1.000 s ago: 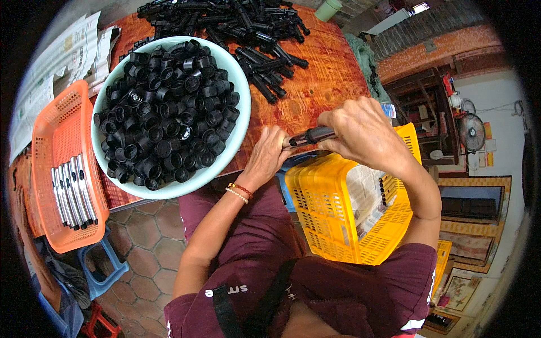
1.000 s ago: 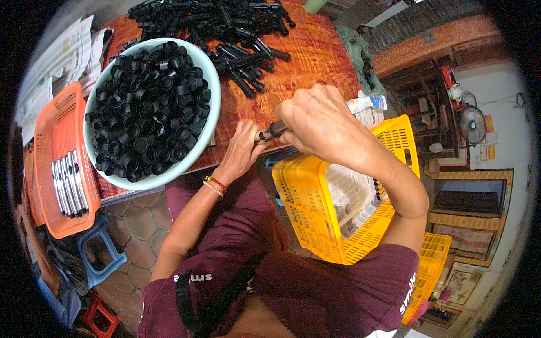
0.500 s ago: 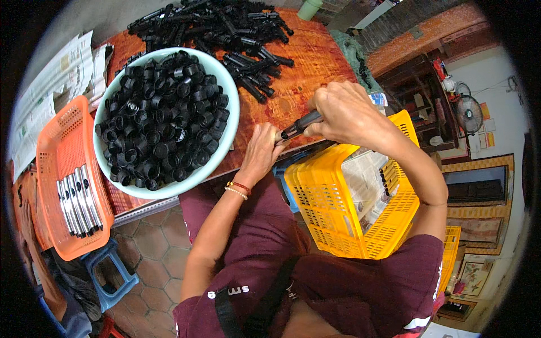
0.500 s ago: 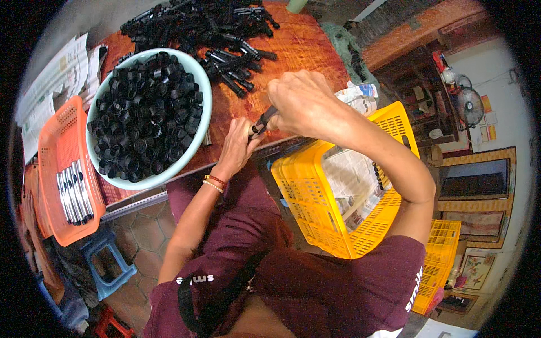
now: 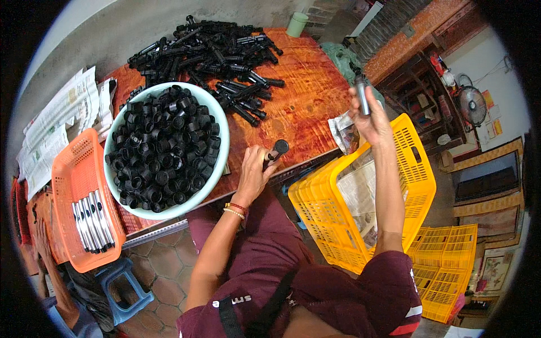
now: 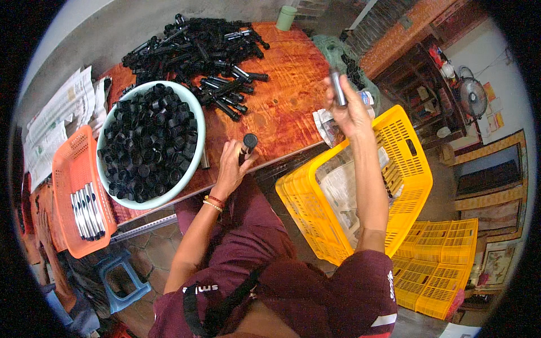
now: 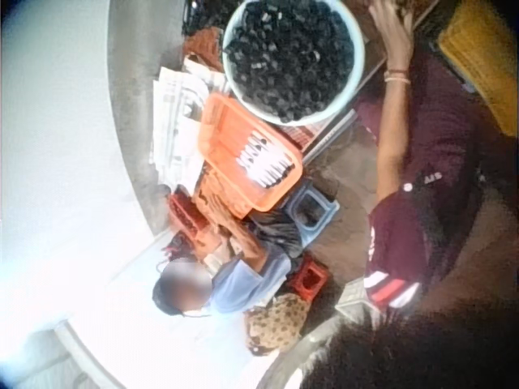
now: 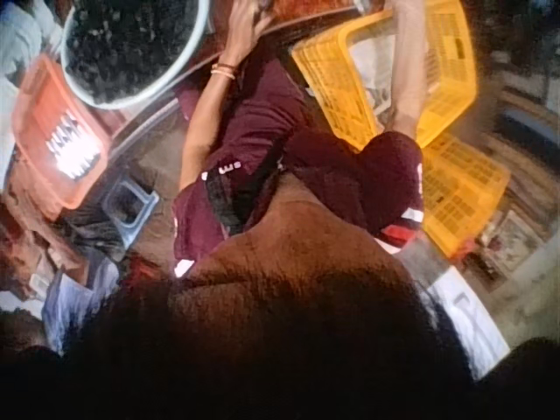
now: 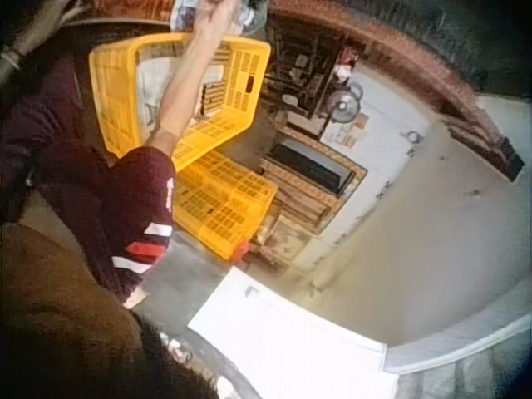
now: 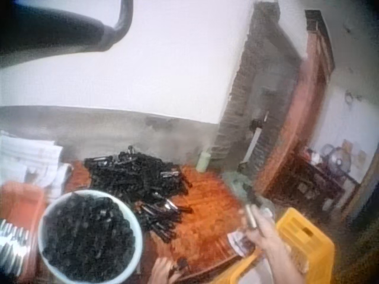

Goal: The person repeatedly picks up a flashlight body and a black cap, screws the cap onto the body, and places the assembled unit into a yellow basket. The process is repeated continuously with components from a bowl and a pile on the table.

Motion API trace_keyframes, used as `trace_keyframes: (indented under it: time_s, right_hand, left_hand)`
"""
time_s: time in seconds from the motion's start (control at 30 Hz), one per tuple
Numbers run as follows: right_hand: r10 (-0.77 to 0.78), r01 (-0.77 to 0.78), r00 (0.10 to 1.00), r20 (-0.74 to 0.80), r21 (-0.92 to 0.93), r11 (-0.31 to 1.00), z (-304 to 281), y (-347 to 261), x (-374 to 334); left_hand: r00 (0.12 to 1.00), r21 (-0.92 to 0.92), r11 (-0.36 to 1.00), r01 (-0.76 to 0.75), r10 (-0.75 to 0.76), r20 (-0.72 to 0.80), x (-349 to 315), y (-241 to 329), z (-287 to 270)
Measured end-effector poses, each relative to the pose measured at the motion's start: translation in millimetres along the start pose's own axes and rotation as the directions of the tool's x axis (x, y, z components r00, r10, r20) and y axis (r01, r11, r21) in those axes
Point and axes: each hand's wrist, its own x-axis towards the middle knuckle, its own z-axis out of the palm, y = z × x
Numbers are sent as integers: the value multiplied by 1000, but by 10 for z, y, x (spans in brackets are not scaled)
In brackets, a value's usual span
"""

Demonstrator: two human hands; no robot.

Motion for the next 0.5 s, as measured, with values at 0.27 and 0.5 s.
trace_keyframes:
  time_s: [0.27,0.5]
  right_hand:
    - [30,-29,979,-201,10,1000,-599,736,586]
    - [-403,176,903,-147,-731,660,-1156,1274,1300]
  left_hand:
    - [949,-125,941,314,-315,9,29,144,-51]
    - [953,-71,951,302,-303,-3,13,385,-111]
